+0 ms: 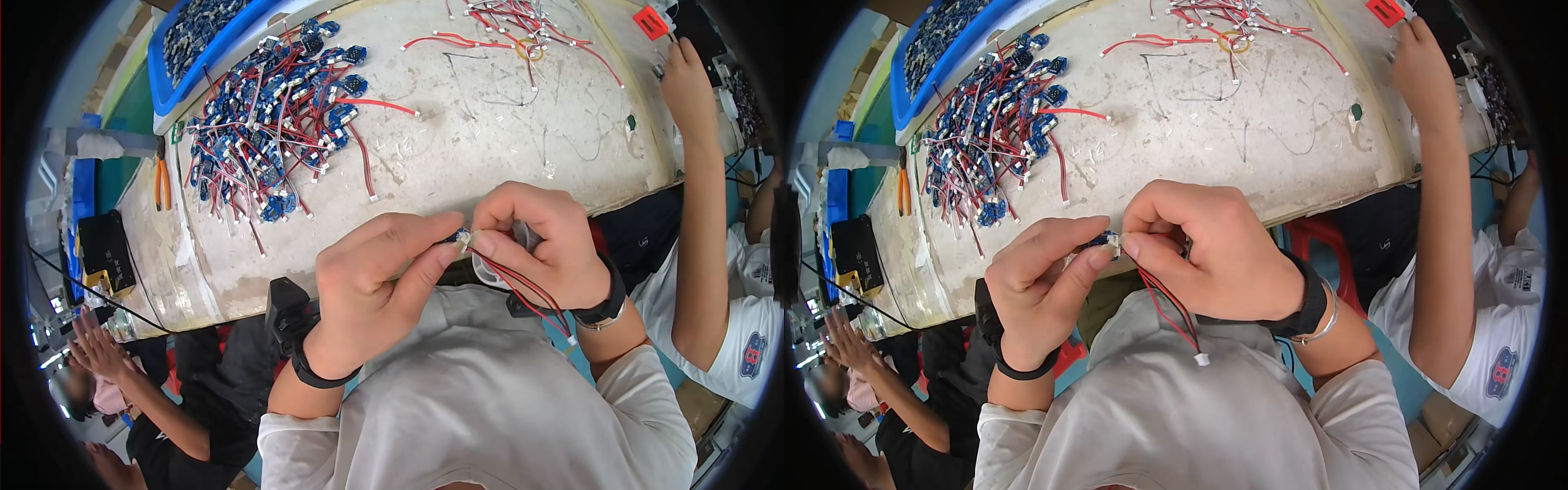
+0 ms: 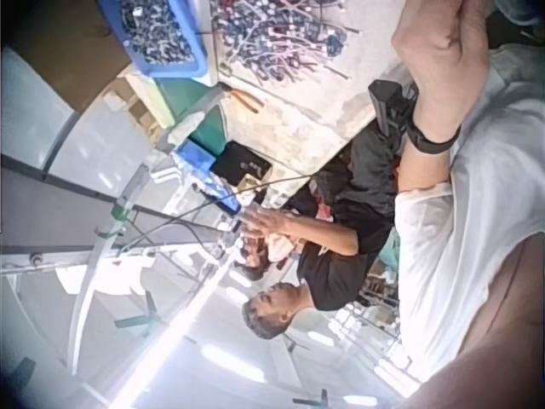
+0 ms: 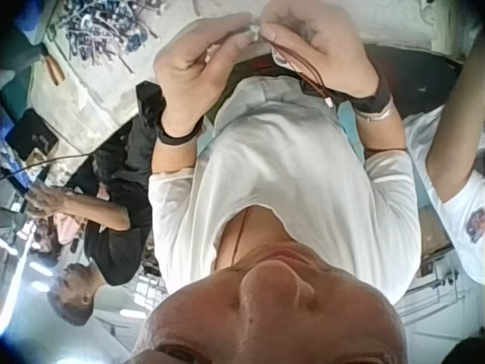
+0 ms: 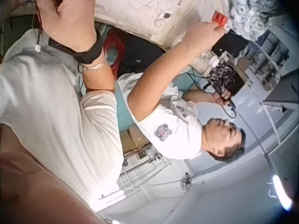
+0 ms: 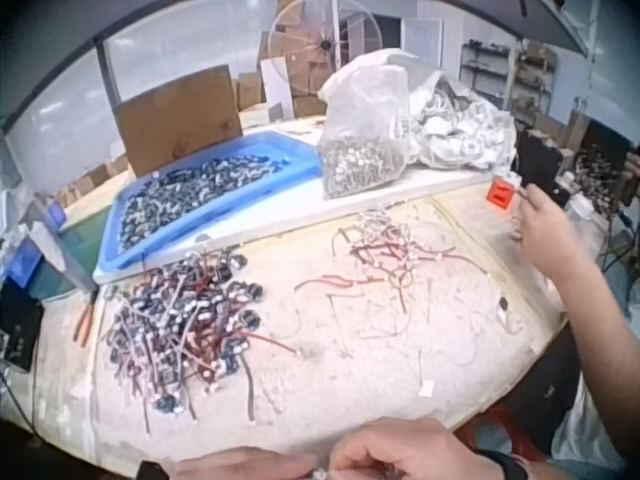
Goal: Manually assembling electrical components by connecting wires to circuit boards and fitting them into plastic housings.
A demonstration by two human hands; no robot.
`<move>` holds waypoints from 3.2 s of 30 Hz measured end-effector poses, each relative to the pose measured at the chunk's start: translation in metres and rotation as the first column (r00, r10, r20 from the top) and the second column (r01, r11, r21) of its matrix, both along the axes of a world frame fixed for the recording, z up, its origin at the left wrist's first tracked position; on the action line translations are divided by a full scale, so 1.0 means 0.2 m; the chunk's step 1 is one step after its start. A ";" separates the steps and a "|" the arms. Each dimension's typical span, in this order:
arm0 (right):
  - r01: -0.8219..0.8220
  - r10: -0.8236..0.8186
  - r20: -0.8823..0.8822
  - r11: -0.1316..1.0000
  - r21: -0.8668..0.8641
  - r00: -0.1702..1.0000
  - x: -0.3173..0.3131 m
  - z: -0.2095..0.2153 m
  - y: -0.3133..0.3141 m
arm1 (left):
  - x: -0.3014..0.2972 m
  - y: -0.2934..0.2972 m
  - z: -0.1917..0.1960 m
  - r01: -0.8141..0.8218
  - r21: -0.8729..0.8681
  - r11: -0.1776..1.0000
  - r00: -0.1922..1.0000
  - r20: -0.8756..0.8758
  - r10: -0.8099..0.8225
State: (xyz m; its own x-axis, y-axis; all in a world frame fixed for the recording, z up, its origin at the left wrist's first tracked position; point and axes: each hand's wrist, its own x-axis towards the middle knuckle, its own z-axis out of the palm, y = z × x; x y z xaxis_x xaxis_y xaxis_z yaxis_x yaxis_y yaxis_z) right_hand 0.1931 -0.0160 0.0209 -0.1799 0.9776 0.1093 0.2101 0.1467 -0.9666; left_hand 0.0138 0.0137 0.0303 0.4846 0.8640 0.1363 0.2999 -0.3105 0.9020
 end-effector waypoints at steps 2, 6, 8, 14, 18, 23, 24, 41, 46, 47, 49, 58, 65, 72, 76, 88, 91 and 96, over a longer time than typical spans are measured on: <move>0.055 -0.055 0.004 0.998 -0.014 0.998 -0.02 0.01 -0.02 | 0.01 0.00 -0.01 -0.004 0.057 0.998 1.000 0.001 0.004; 0.059 -0.081 0.105 0.979 0.197 0.991 -0.03 -0.02 -0.02 | 0.00 -0.01 -0.02 -0.008 0.105 0.994 0.999 0.041 0.004; 0.030 -0.061 0.128 0.973 0.229 0.990 -0.02 -0.01 -0.02 | 0.01 0.00 -0.03 0.000 0.121 0.993 0.998 0.057 -0.007; -0.009 0.005 0.040 0.995 0.101 0.999 -0.01 -0.02 -0.04 | -0.02 -0.03 -0.06 0.009 0.013 1.000 0.995 0.104 -0.010; -0.031 0.032 -0.018 0.999 0.017 0.999 -0.02 -0.02 -0.05 | -0.03 -0.07 -0.11 -0.033 -0.332 0.943 0.951 0.280 0.132; -0.083 0.041 0.235 0.982 0.172 0.971 -0.03 -0.06 -0.05 | -0.05 -0.09 -0.06 -0.046 -0.078 0.996 0.996 0.074 0.052; -0.085 0.043 0.236 0.981 0.172 0.971 -0.04 -0.05 -0.05 | -0.06 -0.09 -0.05 -0.021 0.027 0.999 1.000 -0.005 0.021; -0.076 0.075 -0.074 0.997 -0.015 0.994 -0.05 -0.10 -0.06 | -0.75 0.05 -0.08 0.058 -0.462 0.885 0.372 0.833 0.410; -0.038 0.032 -0.095 0.997 -0.066 0.995 0.04 -0.08 -0.11 | -1.30 0.26 -0.01 -0.249 -0.497 0.831 0.373 0.743 0.556; -0.017 0.009 -0.098 0.997 -0.075 0.995 0.05 -0.07 -0.11 | -1.41 0.30 -0.02 -0.261 -0.488 0.833 0.371 0.746 0.553; -0.011 0.003 -0.102 0.997 -0.070 0.995 0.08 -0.09 -0.11 | -1.58 0.38 -0.03 -0.413 -0.639 0.649 0.251 0.605 0.756; 0.149 -0.158 0.095 0.984 0.099 0.983 0.15 -0.13 -0.10 | -1.65 0.47 -0.17 -0.927 0.009 0.376 0.360 0.310 0.880; 0.057 -0.079 0.078 0.966 0.253 0.994 0.16 -0.10 -0.03 | -0.70 0.35 -0.12 -0.589 0.200 0.783 0.790 -0.058 0.610; 0.066 -0.079 0.034 0.957 0.281 0.996 0.20 -0.06 -0.09 | -0.35 0.23 -0.05 -0.325 -0.116 0.939 0.933 0.123 0.338; 0.154 -0.184 0.064 0.936 0.317 0.981 0.22 -0.08 -0.27 | -0.20 0.01 -0.07 -0.208 -0.078 0.975 0.978 -0.009 0.208; 0.257 0.005 0.778 0.943 -0.213 0.628 0.24 -0.79 -0.83 | 0.05 -0.40 -0.08 0.661 0.294 0.691 0.732 -0.457 -0.505; 0.247 -0.023 0.747 0.950 -0.190 0.664 0.21 -0.83 -0.86 | -0.04 -0.38 -0.36 0.611 0.168 0.774 0.710 -0.549 -0.441; 0.214 -0.011 0.775 0.964 -0.161 0.632 0.17 -0.90 -0.86 | -0.24 -0.31 -0.80 0.303 0.292 0.907 0.621 -0.783 0.044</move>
